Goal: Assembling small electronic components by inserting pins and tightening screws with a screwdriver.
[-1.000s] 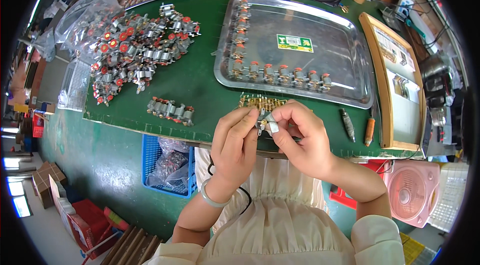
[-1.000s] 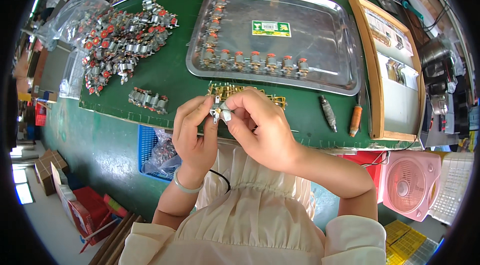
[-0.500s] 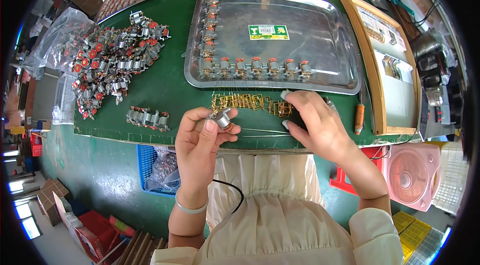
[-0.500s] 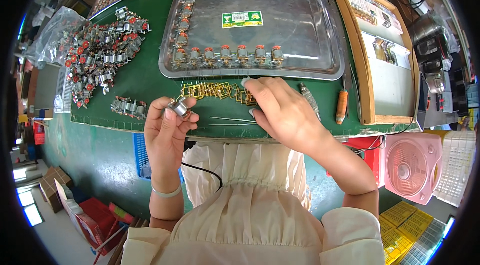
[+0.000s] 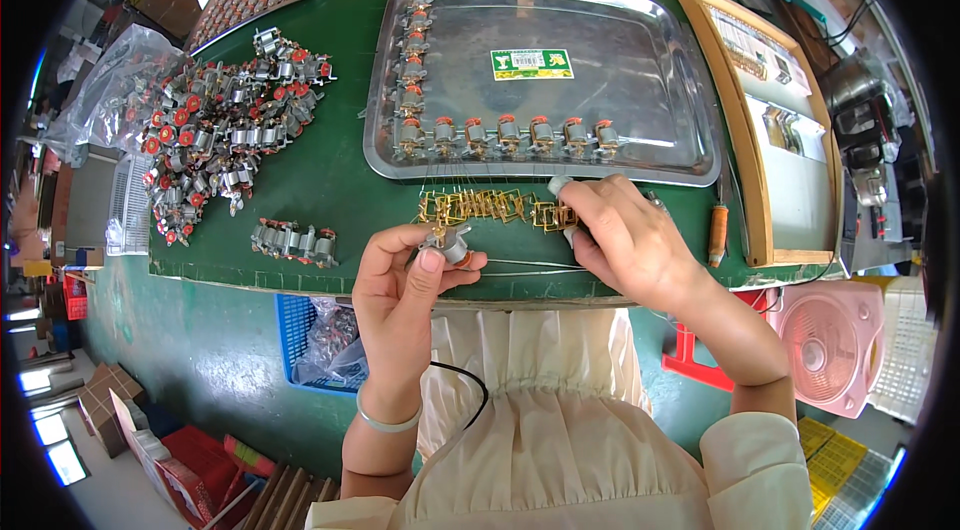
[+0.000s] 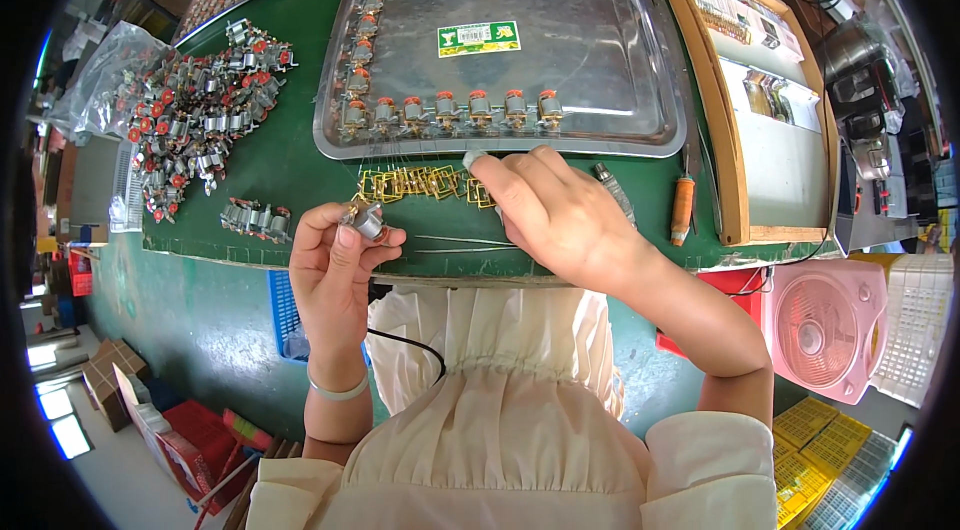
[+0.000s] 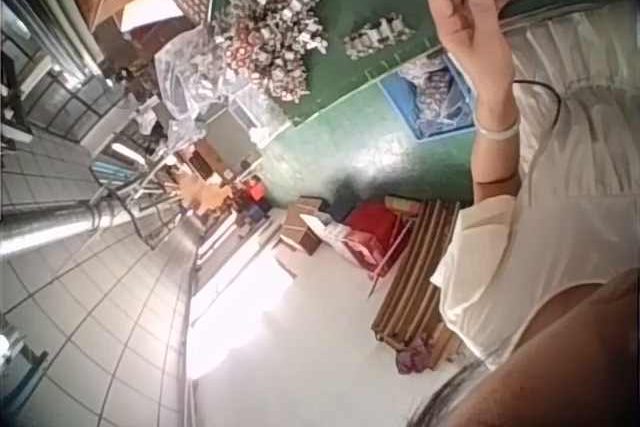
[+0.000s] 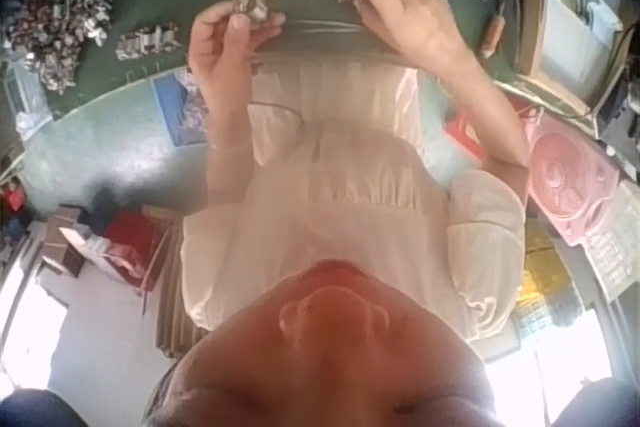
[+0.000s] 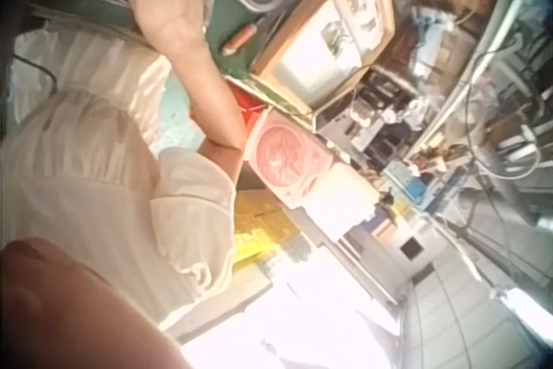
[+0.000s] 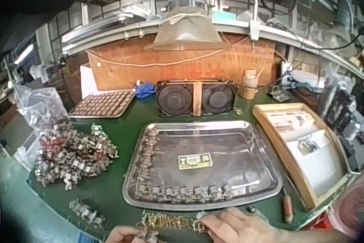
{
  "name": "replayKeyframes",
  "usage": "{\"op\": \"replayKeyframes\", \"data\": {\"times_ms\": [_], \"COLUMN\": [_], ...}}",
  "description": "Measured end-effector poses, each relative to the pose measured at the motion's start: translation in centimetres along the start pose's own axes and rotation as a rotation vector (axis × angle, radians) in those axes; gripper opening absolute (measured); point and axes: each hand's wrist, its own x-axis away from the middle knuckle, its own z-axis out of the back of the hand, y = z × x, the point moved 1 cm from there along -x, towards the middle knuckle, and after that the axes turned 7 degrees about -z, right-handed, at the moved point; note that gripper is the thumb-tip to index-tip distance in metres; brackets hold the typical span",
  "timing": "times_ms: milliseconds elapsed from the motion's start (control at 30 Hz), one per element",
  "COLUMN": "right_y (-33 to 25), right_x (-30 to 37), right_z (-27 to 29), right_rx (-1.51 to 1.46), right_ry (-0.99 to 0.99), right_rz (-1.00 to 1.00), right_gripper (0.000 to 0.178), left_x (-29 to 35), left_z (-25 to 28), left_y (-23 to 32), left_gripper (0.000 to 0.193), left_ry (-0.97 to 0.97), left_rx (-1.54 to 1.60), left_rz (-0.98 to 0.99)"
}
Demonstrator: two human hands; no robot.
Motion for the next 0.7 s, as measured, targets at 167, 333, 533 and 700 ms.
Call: {"op": "replayKeyframes", "data": {"times_ms": [167, 333, 533, 700], "right_y": [0.3, -0.2, -3.1, -3.9], "right_x": [0.3, -0.2, -0.5, -1.5], "right_z": [0.7, 1.9, 1.3, -0.5], "right_rx": [-0.068, -0.083, -0.826, -1.322], "right_ry": [0.021, 0.008, -0.001, -0.204], "right_rz": [-0.052, -0.118, -0.454, -0.629], "right_gripper": [0.056, 0.060, 0.058, 0.056], "left_x": [0.0, 0.1, 0.3, 0.3], "left_z": [0.3, -0.1, -1.3, -1.1], "left_y": [-0.2, -0.2, 0.1, 1.0], "left_gripper": [0.017, 0.017, 0.017, 0.016], "left_ry": [0.011, -0.037, -0.151, -0.182], "left_rx": [0.001, -0.025, -0.016, 0.042], "left_rz": [0.003, 0.021, 0.017, -0.026]}}
